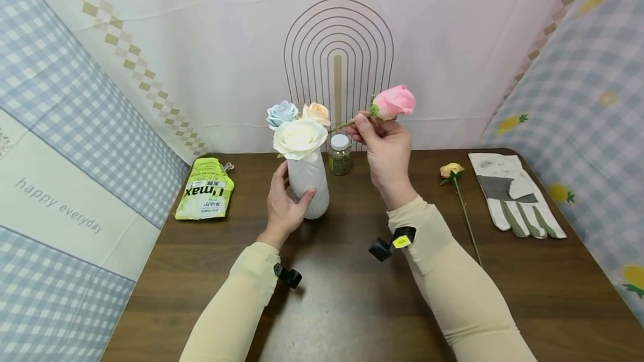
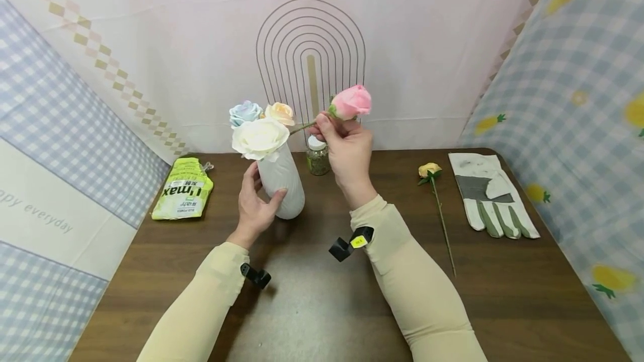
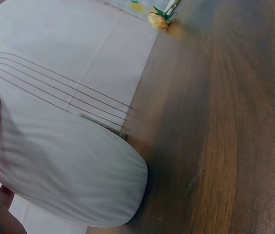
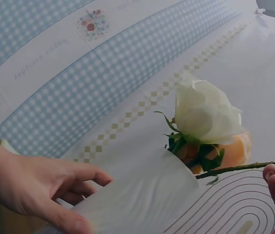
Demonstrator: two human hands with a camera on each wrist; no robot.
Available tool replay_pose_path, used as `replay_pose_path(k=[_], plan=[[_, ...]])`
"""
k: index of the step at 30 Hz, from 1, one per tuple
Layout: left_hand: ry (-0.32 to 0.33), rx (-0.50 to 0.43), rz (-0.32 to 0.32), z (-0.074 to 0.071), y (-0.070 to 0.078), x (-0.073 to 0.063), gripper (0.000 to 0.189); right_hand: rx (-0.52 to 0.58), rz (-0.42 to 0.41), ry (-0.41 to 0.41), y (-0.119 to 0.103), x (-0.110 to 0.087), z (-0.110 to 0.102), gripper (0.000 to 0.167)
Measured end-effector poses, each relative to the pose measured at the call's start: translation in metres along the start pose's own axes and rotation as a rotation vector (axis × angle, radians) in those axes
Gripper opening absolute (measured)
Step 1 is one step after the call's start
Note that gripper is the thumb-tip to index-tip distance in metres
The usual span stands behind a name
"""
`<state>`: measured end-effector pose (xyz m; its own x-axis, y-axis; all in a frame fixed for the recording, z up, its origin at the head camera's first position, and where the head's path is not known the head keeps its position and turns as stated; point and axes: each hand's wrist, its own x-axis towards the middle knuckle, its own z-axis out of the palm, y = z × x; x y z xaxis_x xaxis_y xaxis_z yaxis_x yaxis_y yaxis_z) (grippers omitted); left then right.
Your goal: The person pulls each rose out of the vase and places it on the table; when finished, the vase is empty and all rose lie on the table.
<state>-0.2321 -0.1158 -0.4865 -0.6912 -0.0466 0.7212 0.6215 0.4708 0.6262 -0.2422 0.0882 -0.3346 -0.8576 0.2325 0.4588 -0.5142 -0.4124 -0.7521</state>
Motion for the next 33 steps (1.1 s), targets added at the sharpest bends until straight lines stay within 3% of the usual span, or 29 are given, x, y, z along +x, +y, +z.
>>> replay_pose_path(k=[11,15,20,28,33], plan=[[-0.028,-0.003,-0.021,-0.002,0.003,0.001,0.082,0.041,-0.117,0.075,-0.016,0.011,-0.020,0.014],[-0.028,-0.006,-0.018,-0.001,0.004,0.001,0.082,0.125,-0.086,0.112,-0.025,0.015,-0.028,0.017],[-0.022,-0.010,-0.014,-0.001,0.004,0.000,0.082,0.143,-0.059,0.154,-0.026,0.017,-0.038,0.026],[-0.027,-0.005,-0.020,0.001,0.003,0.000,0.082,0.208,-0.099,0.303,-0.025,0.028,-0.070,0.028],[-0.017,0.011,-0.015,0.000,0.004,0.000,0.083,0.130,-0.125,0.389,-0.028,0.038,-0.095,0.027]])
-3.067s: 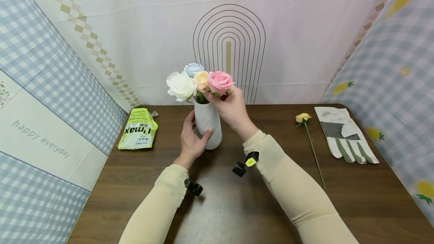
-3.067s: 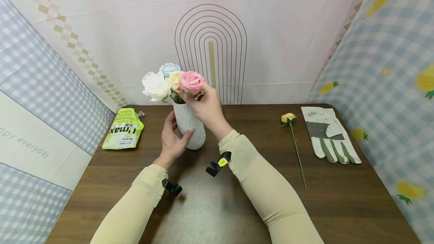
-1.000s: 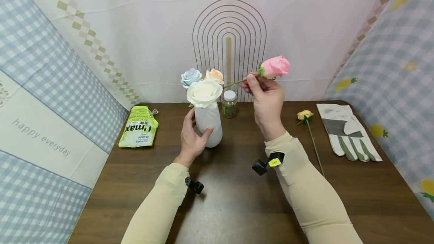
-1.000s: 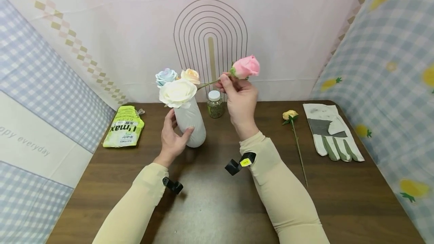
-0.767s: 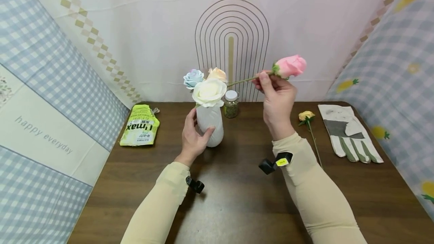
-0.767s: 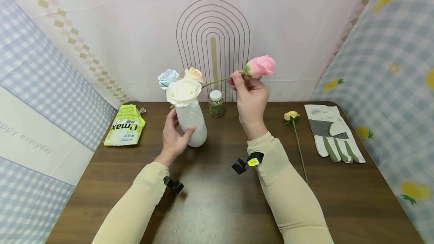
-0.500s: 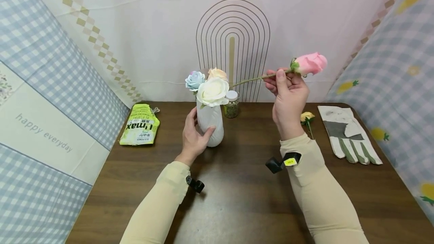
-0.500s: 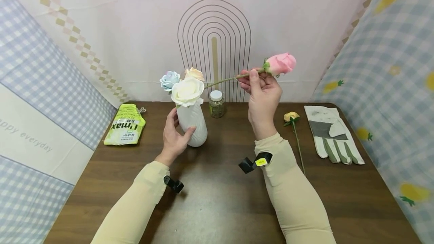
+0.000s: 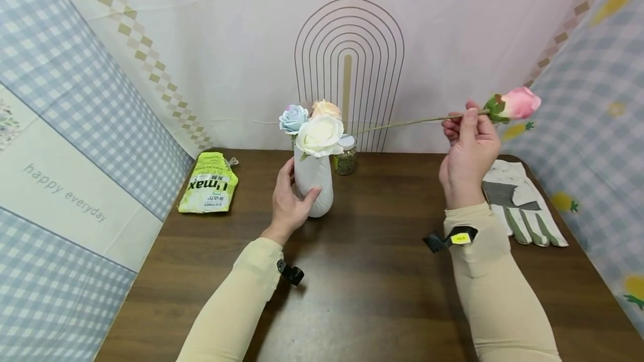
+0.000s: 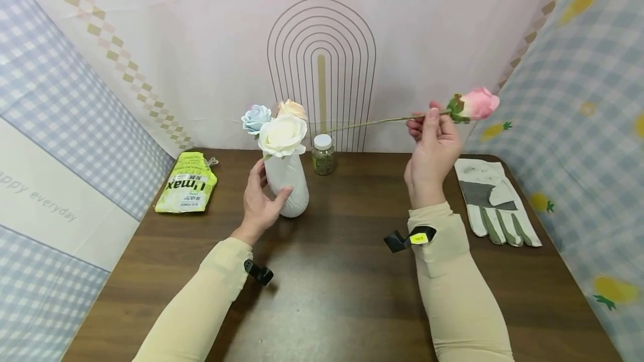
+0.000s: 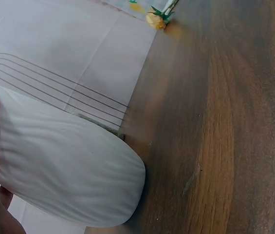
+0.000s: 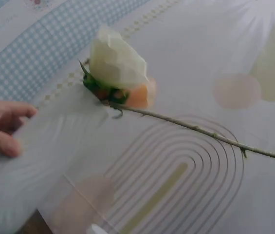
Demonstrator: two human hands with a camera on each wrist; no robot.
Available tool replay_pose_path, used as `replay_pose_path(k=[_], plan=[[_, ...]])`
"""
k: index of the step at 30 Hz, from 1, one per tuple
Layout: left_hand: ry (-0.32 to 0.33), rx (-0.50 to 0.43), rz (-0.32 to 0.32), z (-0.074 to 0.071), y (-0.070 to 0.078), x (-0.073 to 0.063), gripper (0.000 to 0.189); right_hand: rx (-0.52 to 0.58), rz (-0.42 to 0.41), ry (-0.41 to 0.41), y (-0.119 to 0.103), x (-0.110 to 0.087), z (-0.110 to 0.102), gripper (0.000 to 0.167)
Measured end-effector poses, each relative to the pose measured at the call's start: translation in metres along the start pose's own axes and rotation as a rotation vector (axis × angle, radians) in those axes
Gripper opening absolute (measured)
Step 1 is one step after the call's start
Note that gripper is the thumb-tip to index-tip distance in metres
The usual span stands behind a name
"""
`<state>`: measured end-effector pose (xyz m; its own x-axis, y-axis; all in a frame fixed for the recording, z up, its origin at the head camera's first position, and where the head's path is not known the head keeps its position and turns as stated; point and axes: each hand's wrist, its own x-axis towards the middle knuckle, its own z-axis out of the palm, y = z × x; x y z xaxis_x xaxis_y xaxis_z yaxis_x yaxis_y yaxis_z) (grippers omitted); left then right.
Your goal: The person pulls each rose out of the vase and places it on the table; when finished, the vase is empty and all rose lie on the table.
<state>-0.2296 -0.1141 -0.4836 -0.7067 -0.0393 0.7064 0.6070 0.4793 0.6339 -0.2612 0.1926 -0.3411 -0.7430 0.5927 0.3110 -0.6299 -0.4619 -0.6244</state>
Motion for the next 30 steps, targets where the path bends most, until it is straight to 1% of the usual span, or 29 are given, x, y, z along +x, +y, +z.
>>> replay_pose_path(k=[4,7,11,14,21,25,28,30], plan=[[0.000,0.008,0.001,0.000,0.000,0.000,0.083,-0.120,-0.042,0.021,0.003,0.007,-0.016,0.033],[-0.001,0.008,-0.004,0.000,0.000,0.000,0.083,-0.203,-0.055,0.007,0.013,0.005,-0.027,0.035],[-0.003,0.009,-0.010,0.001,0.000,0.000,0.082,-0.285,-0.042,-0.004,0.026,-0.004,-0.038,0.022],[-0.004,0.012,-0.012,0.001,0.000,0.000,0.082,-0.329,-0.029,-0.020,0.033,-0.009,-0.043,0.024],[0.001,0.016,-0.019,0.001,0.002,0.000,0.083,-0.432,-0.017,-0.171,0.039,-0.015,-0.053,0.025],[0.005,0.023,-0.013,0.001,0.002,0.001,0.083,-0.554,0.036,-0.234,0.041,-0.014,-0.066,0.025],[0.010,0.026,-0.005,0.000,0.002,0.000,0.083,-0.628,0.109,-0.259,0.043,-0.012,-0.080,0.026],[0.012,0.028,-0.003,0.000,0.002,0.000,0.083,-0.659,0.152,-0.261,0.045,-0.010,-0.090,0.026]])
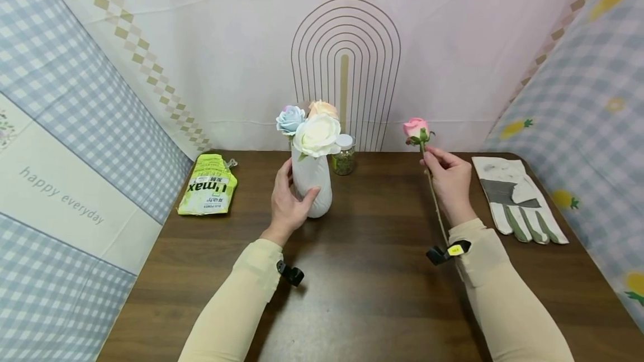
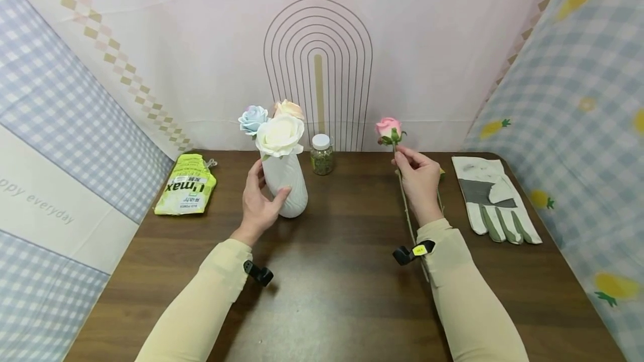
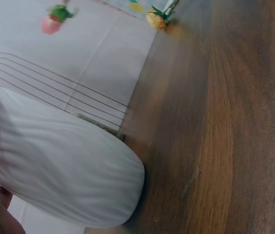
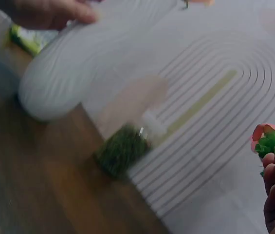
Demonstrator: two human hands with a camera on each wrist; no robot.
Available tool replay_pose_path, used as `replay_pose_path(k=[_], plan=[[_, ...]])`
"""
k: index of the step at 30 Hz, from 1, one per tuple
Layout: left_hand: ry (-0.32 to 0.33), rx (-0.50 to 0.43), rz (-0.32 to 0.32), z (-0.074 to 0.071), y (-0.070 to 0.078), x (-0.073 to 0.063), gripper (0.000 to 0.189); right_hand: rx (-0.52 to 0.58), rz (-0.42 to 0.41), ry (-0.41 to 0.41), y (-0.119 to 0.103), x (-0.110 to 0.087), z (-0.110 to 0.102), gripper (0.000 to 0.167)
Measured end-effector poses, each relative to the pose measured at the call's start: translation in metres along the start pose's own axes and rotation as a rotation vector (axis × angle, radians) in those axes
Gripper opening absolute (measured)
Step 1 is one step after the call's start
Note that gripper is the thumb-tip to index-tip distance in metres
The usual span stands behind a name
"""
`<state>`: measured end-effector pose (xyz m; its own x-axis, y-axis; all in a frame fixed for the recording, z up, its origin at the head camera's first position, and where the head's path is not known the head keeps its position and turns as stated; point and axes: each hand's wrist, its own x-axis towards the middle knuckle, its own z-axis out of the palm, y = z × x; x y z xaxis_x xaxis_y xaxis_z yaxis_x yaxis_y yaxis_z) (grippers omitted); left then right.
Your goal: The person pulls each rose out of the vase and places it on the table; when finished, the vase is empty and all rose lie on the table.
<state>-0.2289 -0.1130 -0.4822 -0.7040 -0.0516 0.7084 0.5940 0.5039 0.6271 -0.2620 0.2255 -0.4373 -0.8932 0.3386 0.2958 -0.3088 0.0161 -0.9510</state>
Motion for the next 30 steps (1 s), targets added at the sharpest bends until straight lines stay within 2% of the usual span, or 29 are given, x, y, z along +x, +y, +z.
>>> replay_pose_path(k=[5,10,20,25,30], plan=[[-0.004,-0.005,-0.009,0.000,0.000,0.001,0.082,-0.066,0.066,0.012,0.023,0.001,-0.022,0.025],[0.009,-0.003,-0.009,0.001,-0.002,0.001,0.082,-0.150,0.096,0.039,0.045,0.002,-0.042,0.029],[0.013,-0.001,-0.011,0.002,-0.004,0.000,0.082,-0.464,0.173,-0.011,0.073,0.004,-0.070,0.034],[0.018,-0.014,-0.030,0.001,-0.004,-0.003,0.083,-0.588,0.161,-0.066,0.081,-0.001,-0.078,0.031],[0.015,-0.021,-0.017,0.002,-0.002,-0.002,0.083,-0.662,0.142,-0.090,0.083,-0.008,-0.087,0.027]])
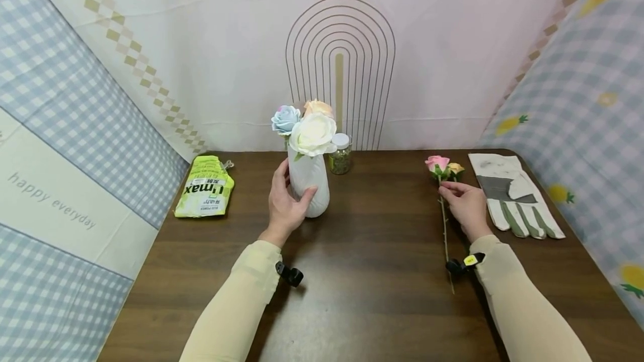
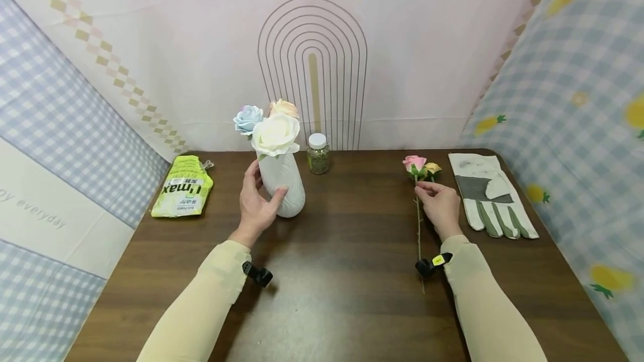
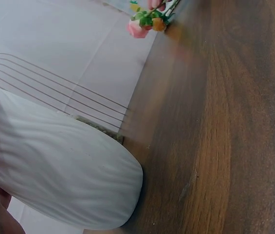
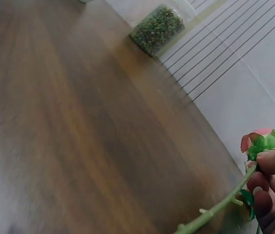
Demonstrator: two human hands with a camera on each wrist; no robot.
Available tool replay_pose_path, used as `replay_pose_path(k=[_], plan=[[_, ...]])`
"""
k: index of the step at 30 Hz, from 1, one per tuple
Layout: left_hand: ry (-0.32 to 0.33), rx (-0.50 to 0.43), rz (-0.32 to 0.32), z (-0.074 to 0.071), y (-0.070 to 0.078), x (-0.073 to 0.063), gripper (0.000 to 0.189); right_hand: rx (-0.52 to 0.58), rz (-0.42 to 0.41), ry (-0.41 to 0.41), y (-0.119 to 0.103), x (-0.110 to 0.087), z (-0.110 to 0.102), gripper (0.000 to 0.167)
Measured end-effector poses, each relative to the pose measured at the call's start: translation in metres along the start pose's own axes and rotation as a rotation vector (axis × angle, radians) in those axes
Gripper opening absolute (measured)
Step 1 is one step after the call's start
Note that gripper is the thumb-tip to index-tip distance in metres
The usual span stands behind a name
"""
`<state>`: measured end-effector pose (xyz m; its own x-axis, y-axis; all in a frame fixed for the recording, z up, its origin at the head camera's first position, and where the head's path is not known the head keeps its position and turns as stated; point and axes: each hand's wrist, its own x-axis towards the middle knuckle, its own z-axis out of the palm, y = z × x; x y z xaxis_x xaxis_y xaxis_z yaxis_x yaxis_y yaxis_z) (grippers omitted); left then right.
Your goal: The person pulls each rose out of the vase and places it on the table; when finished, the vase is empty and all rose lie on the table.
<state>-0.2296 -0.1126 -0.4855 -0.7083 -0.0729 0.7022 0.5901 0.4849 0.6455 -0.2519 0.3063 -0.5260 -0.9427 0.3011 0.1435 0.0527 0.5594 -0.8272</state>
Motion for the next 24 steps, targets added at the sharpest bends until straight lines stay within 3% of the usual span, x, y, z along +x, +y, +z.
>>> replay_pose_path(k=[12,24], plan=[[-0.013,0.010,-0.013,0.000,0.002,0.003,0.082,-0.107,-0.025,-0.073,0.006,-0.006,-0.010,0.027],[-0.011,0.000,-0.019,-0.001,0.002,0.000,0.082,-0.102,0.028,-0.108,0.018,-0.006,-0.006,0.032]])
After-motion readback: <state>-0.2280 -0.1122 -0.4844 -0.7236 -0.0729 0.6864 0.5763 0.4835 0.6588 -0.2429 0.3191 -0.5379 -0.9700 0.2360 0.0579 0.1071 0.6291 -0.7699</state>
